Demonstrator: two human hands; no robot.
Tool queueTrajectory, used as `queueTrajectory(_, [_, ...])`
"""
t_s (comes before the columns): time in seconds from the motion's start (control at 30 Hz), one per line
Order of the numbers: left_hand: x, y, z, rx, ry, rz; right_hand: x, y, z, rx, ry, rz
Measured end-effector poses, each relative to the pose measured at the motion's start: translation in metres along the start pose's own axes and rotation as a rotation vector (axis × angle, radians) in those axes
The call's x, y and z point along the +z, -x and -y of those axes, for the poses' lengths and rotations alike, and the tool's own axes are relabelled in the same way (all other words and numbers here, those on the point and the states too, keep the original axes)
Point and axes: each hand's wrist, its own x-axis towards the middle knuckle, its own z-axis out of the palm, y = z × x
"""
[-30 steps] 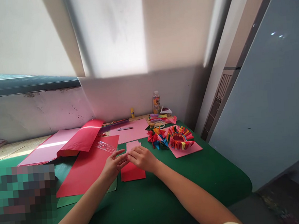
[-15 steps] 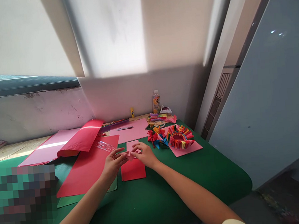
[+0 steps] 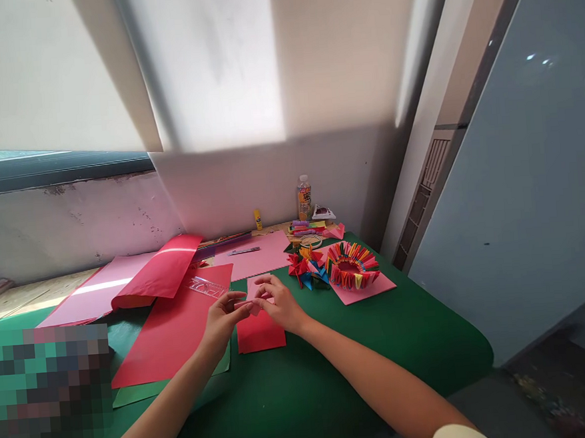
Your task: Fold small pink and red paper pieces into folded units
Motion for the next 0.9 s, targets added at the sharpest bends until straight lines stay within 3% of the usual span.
queueTrajectory(0.33, [0.003, 0.0022, 0.0006, 0.069, -0.08, -0.011, -0.0035, -0.0018, 0.0001, -0.025, 0.035, 0.031])
queueTrajectory(0.7, [0.0039, 0.0019, 0.0002, -0.102, 0.065, -0.048, -0.0022, -0.0023, -0.006, 0.034, 0.038, -0.062])
queueTrajectory(0.9, [0.0031, 0.002, 0.0013, -0.132, 0.173, 0.008, 0.0005, -0.001, -0.0034, 0.008, 0.051, -0.08])
